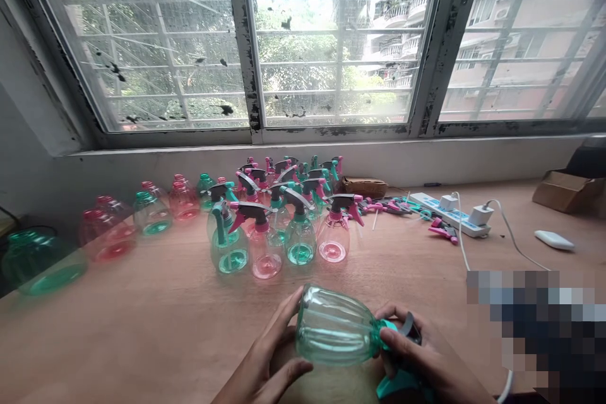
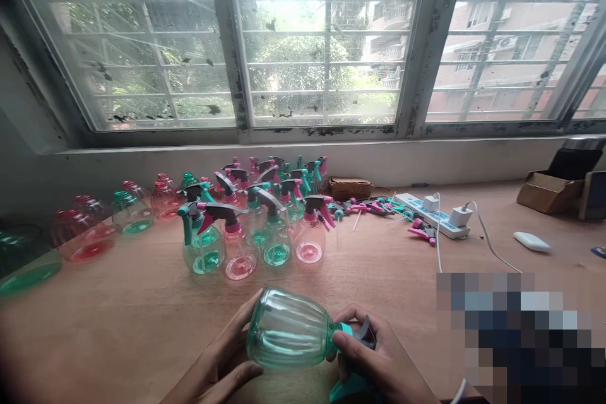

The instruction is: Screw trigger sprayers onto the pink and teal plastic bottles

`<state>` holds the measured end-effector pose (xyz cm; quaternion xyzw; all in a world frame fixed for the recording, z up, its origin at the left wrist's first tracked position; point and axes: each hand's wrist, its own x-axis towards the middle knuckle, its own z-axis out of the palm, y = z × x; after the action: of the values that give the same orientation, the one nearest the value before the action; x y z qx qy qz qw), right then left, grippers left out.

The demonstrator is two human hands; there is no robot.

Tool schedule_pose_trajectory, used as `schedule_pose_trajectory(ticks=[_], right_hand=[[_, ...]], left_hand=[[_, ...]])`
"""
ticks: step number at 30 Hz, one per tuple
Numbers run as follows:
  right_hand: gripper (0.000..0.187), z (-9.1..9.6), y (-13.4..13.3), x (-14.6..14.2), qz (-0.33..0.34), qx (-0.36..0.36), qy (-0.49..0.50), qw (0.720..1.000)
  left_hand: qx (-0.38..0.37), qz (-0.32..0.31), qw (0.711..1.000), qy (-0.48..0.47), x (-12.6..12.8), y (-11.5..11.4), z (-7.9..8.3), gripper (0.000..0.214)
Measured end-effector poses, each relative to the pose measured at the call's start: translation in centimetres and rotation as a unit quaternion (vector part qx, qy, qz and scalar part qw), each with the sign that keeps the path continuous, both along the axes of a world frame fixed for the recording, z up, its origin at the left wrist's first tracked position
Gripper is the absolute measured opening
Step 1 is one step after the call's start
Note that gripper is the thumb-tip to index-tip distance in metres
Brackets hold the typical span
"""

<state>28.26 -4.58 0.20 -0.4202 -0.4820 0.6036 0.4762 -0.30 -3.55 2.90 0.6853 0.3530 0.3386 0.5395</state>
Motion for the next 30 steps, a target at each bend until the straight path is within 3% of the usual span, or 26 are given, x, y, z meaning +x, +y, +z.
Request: schedule_pose_trajectory(ticks=[6, 12, 23, 30], right_hand=[[0.043, 0.1, 0.0, 0.0, -0.003, 0.007, -0.023, 1.000], [0.042, 0.1, -0.1, 0.1, 0.013, 0.012, -0.023, 1.000], [0.041, -0.2, 0.0, 0.3, 0.038, 0.013, -0.003, 0.999], [0.043, 0.0, -0.1, 0.3, 0.046, 0.017, -0.027, 0.998]], left_hand=[[-0.014, -0.016, 0.999, -0.049, 0.0, 0.3, -0.6, 0.081], [0.006, 0.000, 1.000, -0.024, -0.1, 0.2, -0.3, 0.095], [0.036, -0.018, 0.999, -0.017, -0.2, -0.3, -1.2, 0.083], [-0.067, 0.004, 0.997, -0.031, -0.3, -0.9, 0.2, 0.102]])
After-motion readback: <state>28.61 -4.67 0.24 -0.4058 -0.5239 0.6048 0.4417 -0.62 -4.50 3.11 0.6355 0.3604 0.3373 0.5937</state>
